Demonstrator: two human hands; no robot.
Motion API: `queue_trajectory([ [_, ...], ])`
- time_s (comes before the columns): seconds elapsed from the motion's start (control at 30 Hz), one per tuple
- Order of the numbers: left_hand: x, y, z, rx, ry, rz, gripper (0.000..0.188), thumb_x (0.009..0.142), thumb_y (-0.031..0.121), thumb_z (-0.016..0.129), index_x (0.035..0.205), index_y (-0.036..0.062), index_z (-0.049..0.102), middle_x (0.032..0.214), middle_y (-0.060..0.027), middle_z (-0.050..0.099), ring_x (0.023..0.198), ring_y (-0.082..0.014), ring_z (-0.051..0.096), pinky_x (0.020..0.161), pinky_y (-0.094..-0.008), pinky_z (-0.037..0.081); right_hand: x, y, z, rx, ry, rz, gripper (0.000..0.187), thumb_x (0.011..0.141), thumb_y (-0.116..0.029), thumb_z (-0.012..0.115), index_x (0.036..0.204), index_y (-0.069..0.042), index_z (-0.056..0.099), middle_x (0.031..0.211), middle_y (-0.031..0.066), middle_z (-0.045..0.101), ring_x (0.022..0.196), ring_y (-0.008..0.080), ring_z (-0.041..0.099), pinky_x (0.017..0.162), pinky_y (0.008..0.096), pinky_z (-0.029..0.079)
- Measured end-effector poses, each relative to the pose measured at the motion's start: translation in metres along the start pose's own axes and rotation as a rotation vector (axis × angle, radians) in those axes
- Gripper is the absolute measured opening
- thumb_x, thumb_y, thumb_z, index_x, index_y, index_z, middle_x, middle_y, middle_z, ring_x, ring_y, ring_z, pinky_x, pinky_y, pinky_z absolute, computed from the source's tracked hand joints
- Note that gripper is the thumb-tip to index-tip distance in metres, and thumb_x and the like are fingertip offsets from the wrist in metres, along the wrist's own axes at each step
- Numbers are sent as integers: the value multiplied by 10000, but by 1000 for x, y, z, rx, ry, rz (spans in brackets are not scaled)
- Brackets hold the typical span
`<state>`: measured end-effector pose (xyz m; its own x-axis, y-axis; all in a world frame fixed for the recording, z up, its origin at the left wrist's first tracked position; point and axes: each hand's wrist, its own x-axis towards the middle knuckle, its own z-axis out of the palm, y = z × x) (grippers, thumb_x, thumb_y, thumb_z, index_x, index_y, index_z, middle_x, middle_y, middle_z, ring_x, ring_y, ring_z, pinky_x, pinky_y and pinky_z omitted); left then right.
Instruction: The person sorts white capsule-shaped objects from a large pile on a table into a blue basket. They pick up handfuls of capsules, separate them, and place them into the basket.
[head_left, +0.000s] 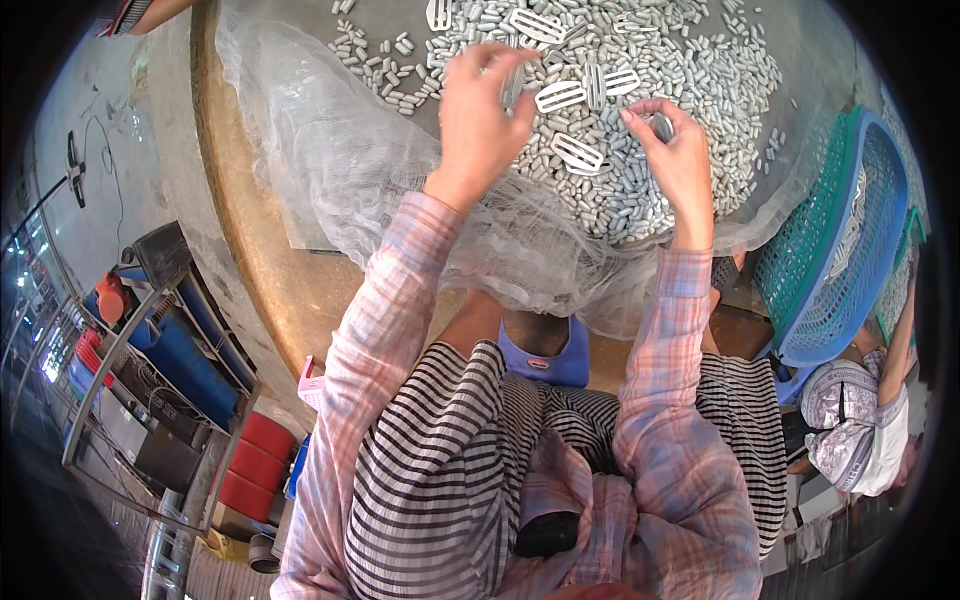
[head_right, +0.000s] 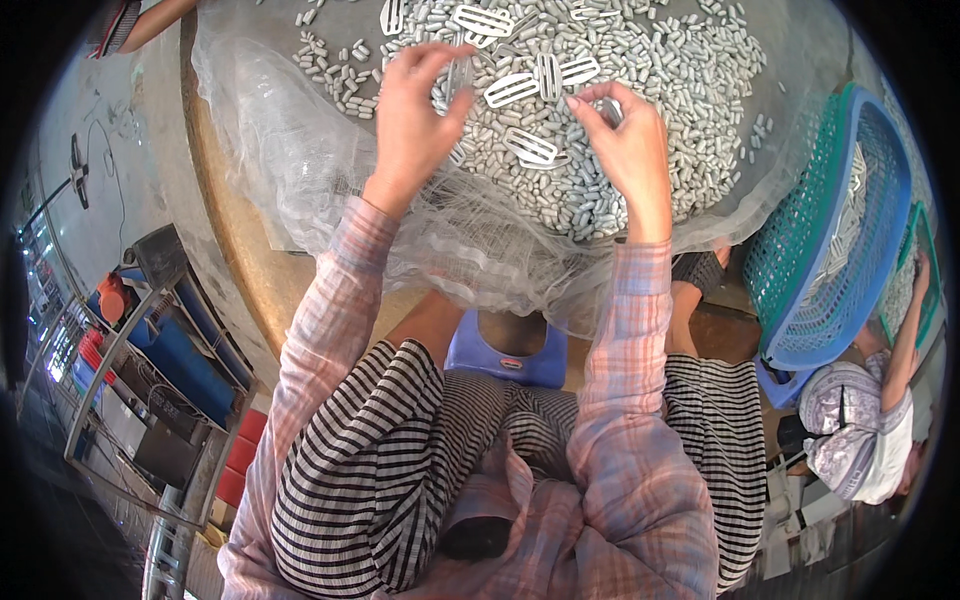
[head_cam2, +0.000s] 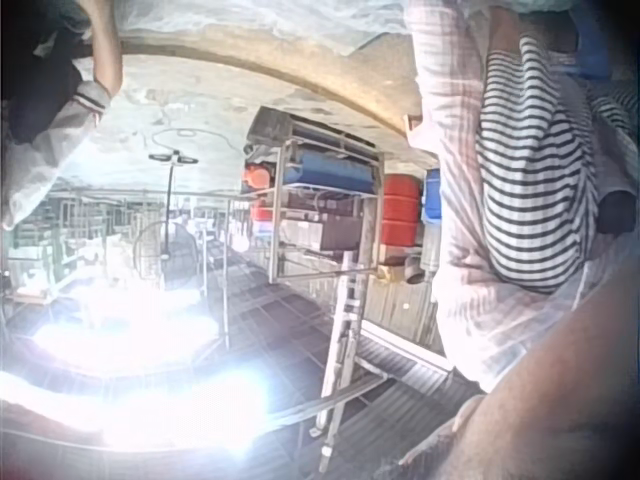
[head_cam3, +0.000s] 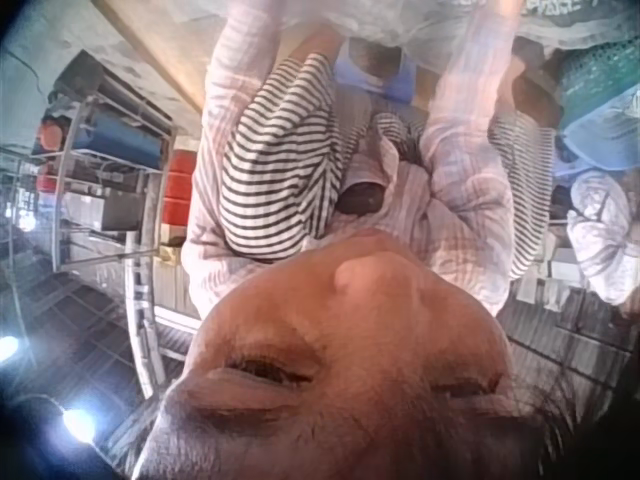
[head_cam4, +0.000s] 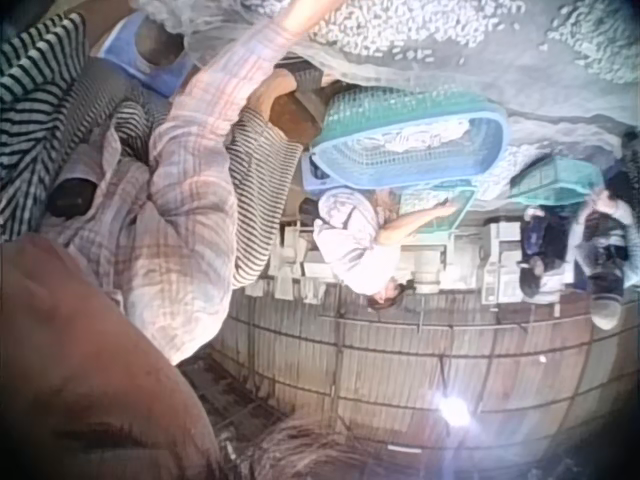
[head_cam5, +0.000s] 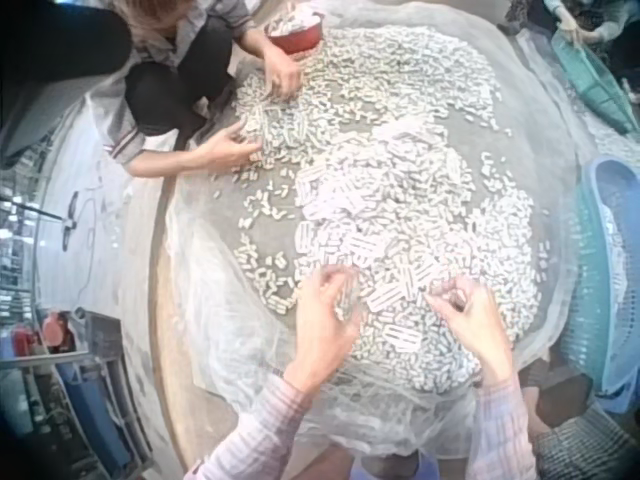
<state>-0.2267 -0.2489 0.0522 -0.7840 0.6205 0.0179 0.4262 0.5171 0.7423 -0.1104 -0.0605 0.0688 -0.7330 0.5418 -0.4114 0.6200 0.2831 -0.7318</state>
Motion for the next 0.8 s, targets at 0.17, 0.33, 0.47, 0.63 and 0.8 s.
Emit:
queue_trajectory([
  [0.17,-27,26,33,291,-391,314,367,696,159,742,1050,120,655,1007,-71,614,976,-279,553,848,-371,476,4,18,-2,136,94,94,235,821,-260,676,876,-32,692,588,55,599,525,118,510,515,281,398],
  [0.33,-21,2,22,-213,-153,-63,221,781,108,695,995,60,672,835,-50,666,753,-194,629,691,-345,522,37,22,-12,-319,175,-122,205,780,-254,674,980,-236,713,816,104,682,796,281,644,702,340,488],
  [0.47,-9,0,-5,-748,-251,-574,251,838,128,675,1053,4,639,987,-67,629,775,-121,613,677,-292,551,62,24,-1,-625,-16,-275,222,770,-259,673,987,-230,707,867,127,679,842,310,641,724,396,497],
  [0.63,-10,-7,-9,-1133,-255,-743,232,873,54,601,1091,-25,593,1043,-81,575,910,-134,593,748,-299,592,53,6,-6,-552,-63,-218,234,792,-291,678,966,-137,700,816,121,677,772,308,642,684,378,493],
  [0.8,-10,-5,-8,-1081,-270,-772,242,859,27,587,1093,-33,566,1035,-95,596,915,-162,616,746,-330,600,22,24,-12,276,-100,-114,225,845,-204,664,987,-30,660,849,127,691,739,207,677,573,281,490],
])
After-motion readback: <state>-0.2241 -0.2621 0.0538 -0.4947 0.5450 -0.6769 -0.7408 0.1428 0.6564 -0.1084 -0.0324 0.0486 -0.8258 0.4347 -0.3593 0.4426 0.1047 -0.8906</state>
